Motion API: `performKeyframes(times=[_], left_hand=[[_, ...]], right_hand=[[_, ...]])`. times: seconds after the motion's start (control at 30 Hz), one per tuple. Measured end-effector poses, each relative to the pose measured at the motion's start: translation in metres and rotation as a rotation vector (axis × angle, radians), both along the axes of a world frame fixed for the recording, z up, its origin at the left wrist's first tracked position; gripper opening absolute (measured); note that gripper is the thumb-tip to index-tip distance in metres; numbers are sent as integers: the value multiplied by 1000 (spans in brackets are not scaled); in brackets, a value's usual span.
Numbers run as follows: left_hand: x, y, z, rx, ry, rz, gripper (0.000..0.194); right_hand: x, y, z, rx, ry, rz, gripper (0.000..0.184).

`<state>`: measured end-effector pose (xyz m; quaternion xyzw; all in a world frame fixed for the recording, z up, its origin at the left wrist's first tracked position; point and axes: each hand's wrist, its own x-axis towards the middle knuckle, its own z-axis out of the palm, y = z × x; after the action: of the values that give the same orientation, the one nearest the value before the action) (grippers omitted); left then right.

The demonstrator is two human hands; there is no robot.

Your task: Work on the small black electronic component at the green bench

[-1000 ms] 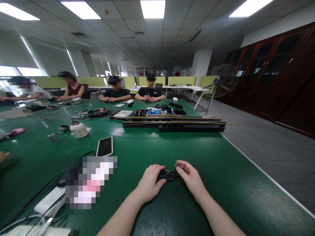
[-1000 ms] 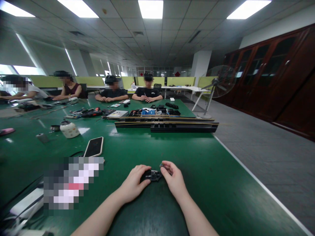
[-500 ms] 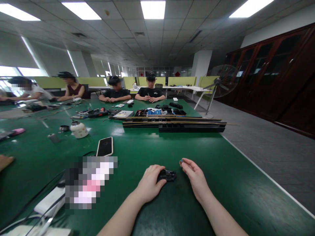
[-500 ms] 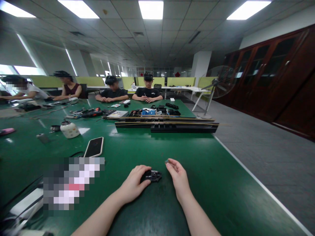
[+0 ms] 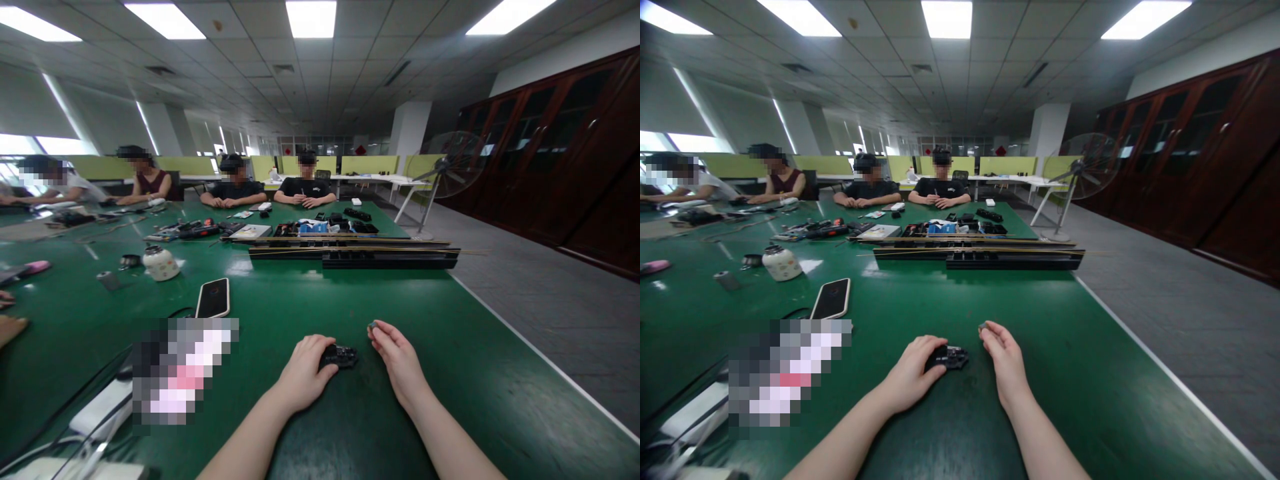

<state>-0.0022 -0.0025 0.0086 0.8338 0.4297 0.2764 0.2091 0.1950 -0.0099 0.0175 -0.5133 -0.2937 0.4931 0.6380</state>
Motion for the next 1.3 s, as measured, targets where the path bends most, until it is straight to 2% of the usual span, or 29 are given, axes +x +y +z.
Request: performKeyframes(times=[0.8,1.07,1.3], left_hand=[[1,-1,2,-17,-6,-2,36],[0,-1,2,-22,-9,0,36],[0,-1,1,-21,-1,1,36]], right_hand=[[-1,0,0,-1,29,6,44],[-1,-1,3,4,-36,3,43],[-5,-4,8,17,-147,81,45]])
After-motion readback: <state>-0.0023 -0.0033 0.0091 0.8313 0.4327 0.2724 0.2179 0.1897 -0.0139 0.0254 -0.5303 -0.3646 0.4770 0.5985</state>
